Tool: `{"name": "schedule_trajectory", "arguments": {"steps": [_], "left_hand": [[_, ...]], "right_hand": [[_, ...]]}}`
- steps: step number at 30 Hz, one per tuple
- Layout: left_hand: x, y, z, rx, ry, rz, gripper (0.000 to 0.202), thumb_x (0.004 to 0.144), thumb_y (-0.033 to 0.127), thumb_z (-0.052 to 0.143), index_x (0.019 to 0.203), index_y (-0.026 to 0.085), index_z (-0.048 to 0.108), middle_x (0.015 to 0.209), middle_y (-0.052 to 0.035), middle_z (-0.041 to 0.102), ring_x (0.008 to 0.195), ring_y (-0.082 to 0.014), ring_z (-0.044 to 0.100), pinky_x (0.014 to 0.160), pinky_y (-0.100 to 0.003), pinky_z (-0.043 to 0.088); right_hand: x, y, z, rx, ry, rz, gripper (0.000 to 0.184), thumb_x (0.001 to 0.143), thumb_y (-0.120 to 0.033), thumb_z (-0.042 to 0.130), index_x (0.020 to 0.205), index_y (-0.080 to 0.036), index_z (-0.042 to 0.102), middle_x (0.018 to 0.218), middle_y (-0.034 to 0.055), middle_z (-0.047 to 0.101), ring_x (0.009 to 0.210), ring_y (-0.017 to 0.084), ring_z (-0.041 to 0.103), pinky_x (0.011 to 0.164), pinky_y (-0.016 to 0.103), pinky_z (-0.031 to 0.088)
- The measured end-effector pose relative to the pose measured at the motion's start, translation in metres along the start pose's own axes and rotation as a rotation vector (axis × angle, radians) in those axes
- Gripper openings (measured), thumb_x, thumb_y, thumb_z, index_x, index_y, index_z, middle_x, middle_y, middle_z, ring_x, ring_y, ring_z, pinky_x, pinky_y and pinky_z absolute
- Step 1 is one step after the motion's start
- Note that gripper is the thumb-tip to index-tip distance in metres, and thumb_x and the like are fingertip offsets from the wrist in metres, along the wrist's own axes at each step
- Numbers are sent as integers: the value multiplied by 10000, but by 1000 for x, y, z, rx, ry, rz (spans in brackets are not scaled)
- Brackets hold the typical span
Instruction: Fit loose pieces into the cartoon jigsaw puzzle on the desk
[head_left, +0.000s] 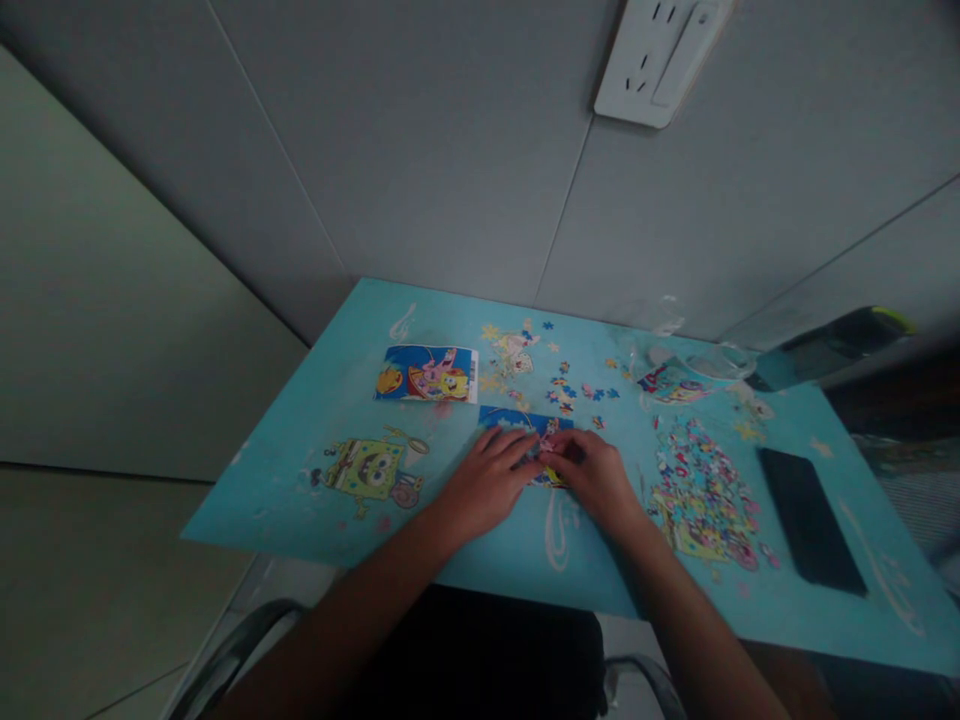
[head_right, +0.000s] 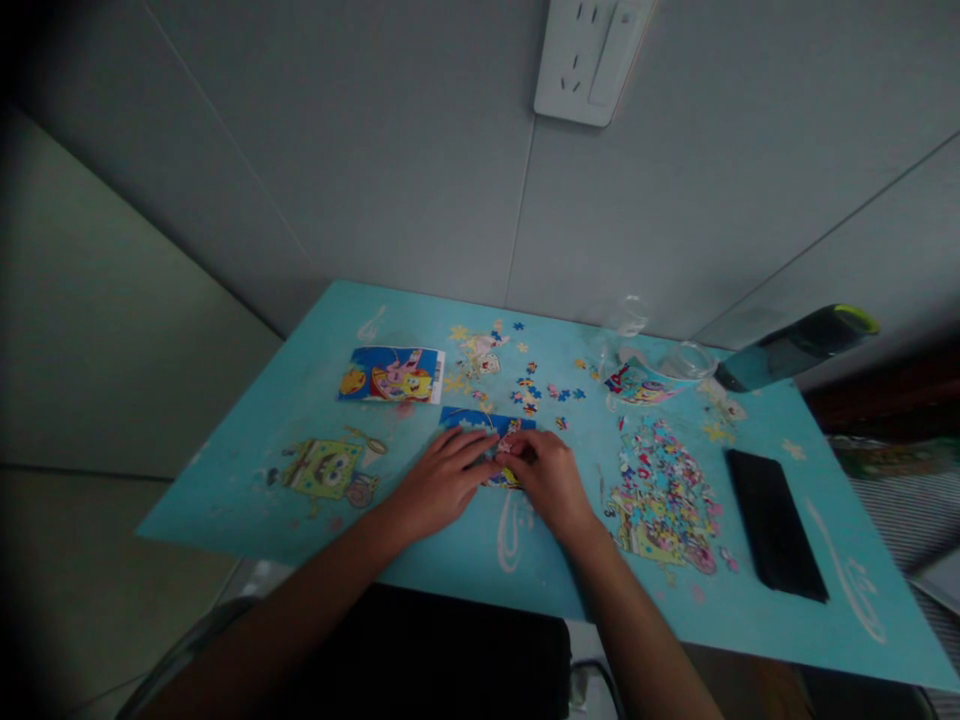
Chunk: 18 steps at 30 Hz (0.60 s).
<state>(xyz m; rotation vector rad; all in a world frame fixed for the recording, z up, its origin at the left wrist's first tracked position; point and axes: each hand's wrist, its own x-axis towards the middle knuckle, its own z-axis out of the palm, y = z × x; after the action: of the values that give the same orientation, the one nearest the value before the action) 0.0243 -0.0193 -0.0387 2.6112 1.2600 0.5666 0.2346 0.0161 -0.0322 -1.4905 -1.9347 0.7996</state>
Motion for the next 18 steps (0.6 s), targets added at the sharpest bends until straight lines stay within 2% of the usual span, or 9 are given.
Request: {"name": "schedule_trajectory", "arguments": {"steps": [4, 7, 12, 18], "left_hand": [[0, 0, 0, -8, -13, 0, 327, 989, 220, 532, 1301, 285, 607, 1476, -32, 520, 1395, -233, 413, 1198, -510, 272], [0, -1, -1, -11, -18, 5, 352, 981, 210, 545, 1319, 295, 593, 1478, -27, 519, 1391, -228, 418, 1193, -504, 279], [0, -1, -2, -5, -20, 11, 349, 966, 200, 566, 1301, 291, 602, 1484, -27, 514, 1383, -233, 427, 1194, -508, 273], [1, 0, -2, 9, -28, 10, 343, 980, 202, 540, 1309, 281, 597, 1483, -35, 517, 1396, -236, 416, 1203, -509, 261]], "right_hand": [[0, -2, -3, -18, -26, -55, 219, 819, -373, 764, 976, -221, 744, 823, 34, 708, 746, 197, 640, 742, 337, 509], [-2, 2, -12, 26, -46, -75, 217, 901, -399, 680, 1021, -232, 750, 886, 54, 726, 776, 205, 649, 735, 346, 511], [-1, 9, -22, -45, 13, -187, 204, 979, -332, 577, 1038, -255, 756, 915, 59, 725, 883, 228, 649, 931, 437, 472], [-1, 9, -13, -199, -61, -302, 232, 968, -296, 599, 1132, -248, 756, 964, 85, 686, 897, 230, 624, 850, 404, 493]]}}
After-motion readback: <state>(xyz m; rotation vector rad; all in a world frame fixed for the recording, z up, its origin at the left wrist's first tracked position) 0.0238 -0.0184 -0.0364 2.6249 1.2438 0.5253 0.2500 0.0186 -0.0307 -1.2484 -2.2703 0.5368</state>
